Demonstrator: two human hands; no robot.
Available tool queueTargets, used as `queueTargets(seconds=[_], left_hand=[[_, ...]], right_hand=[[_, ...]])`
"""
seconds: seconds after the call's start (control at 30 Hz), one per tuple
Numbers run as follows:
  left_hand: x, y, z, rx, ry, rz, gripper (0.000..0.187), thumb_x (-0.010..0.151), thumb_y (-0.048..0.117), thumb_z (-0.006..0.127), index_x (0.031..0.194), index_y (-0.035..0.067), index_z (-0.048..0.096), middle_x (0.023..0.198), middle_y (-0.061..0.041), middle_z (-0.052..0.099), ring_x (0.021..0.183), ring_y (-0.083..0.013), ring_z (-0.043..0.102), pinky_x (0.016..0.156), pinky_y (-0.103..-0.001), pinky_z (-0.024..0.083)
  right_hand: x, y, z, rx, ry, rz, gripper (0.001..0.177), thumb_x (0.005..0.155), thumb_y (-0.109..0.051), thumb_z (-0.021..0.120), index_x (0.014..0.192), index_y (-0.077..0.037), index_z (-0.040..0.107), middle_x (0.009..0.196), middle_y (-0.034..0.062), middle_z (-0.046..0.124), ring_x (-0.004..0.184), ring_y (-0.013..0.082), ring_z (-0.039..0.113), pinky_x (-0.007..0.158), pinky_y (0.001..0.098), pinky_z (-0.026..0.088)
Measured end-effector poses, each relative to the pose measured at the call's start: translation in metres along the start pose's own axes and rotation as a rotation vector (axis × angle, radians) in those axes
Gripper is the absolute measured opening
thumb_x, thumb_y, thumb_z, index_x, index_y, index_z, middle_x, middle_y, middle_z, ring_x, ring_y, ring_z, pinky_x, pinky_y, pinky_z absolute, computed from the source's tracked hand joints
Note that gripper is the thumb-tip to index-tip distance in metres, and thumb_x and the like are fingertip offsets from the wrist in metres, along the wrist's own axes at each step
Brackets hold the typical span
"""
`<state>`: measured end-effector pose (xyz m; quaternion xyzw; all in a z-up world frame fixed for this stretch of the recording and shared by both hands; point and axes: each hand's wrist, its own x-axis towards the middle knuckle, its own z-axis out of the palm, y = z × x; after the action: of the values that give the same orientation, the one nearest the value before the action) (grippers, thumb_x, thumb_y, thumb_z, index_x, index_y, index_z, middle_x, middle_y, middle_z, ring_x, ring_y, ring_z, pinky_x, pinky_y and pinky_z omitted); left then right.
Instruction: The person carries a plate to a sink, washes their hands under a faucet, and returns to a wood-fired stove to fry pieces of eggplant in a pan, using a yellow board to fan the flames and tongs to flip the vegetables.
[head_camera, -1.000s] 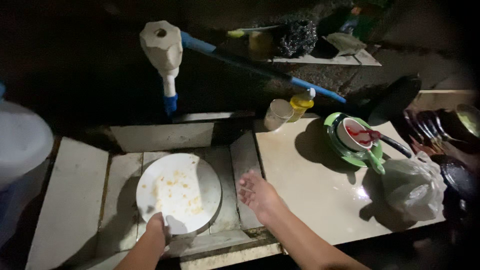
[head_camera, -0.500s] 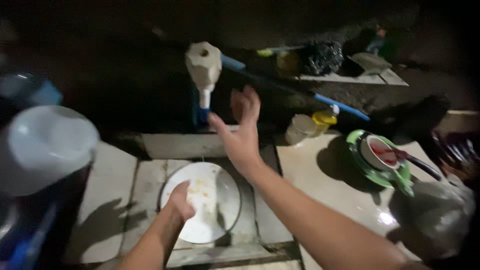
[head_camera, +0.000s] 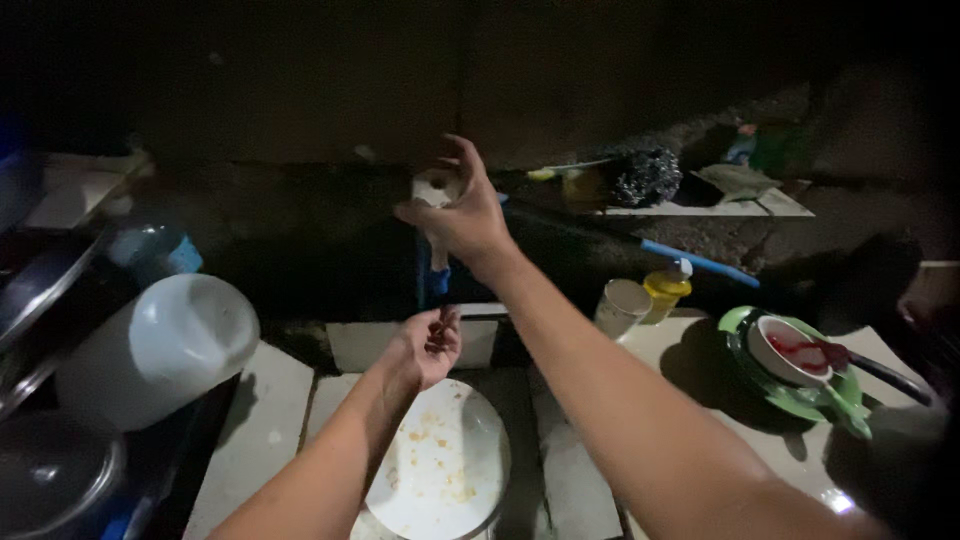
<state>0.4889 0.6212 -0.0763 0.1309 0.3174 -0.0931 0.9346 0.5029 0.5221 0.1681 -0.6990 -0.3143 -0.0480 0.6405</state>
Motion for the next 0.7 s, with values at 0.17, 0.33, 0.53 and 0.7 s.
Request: queueTargets(seconds=[0.17, 0.33, 0.53, 0.7], left_hand=[[0.045, -0.002, -0.031, 0.017, -0.286, -0.182, 0.017, 0.09, 0.022, 0.059, 0.078, 0.011, 0.063, 0.061, -0.003, 0.063, 0.049, -0.0132, 0.056, 0.04, -0.027, 0.044], [0.041, -0.008, -0.043, 0.032, -0.845, -0.393, 0.019, 0.104, 0.014, 0.044, 0.103, 0.007, 0.061, 0.079, -0.009, 0.065, 0.068, -0.0197, 0.064, 0.055, -0.033, 0.053], [-0.012, -0.066, -0.025, 0.371, -0.108, 0.271, 0.025, 0.097, 0.016, 0.05, 0.112, 0.0, 0.061, 0.095, -0.015, 0.064, 0.084, -0.0306, 0.063, 0.072, -0.046, 0.057], [0.009, -0.096, -0.046, 1.134, -0.081, 0.932, 0.045, 0.1, 0.007, 0.066, 0.144, 0.001, 0.058, 0.125, -0.011, 0.054, 0.12, -0.0324, 0.053, 0.086, -0.054, 0.045]], right_hand=[[-0.007, 0.0, -0.007, -0.024, -0.127, 0.041, 0.103, 0.07, -0.018, 0.09, 0.156, -0.02, 0.032, 0.137, 0.0169, 0.059, 0.127, 0.0305, 0.061, 0.1, 0.0445, 0.054], [-0.12, 0.065, 0.027, -0.29, 0.487, 0.016, 0.093, 0.088, -0.019, 0.086, 0.154, 0.005, 0.024, 0.154, 0.0304, 0.04, 0.142, 0.0402, 0.043, 0.115, 0.0477, 0.035], [-0.175, 0.159, 0.031, 0.513, 0.228, 0.921, 0.068, 0.089, -0.033, 0.069, 0.14, -0.005, 0.034, 0.137, 0.0211, 0.056, 0.121, 0.0317, 0.06, 0.103, 0.0439, 0.053], [-0.16, 0.192, 0.024, 0.665, 0.162, 0.985, 0.046, 0.098, -0.042, 0.052, 0.129, -0.008, 0.049, 0.12, 0.0159, 0.063, 0.108, 0.0288, 0.063, 0.094, 0.0437, 0.054]])
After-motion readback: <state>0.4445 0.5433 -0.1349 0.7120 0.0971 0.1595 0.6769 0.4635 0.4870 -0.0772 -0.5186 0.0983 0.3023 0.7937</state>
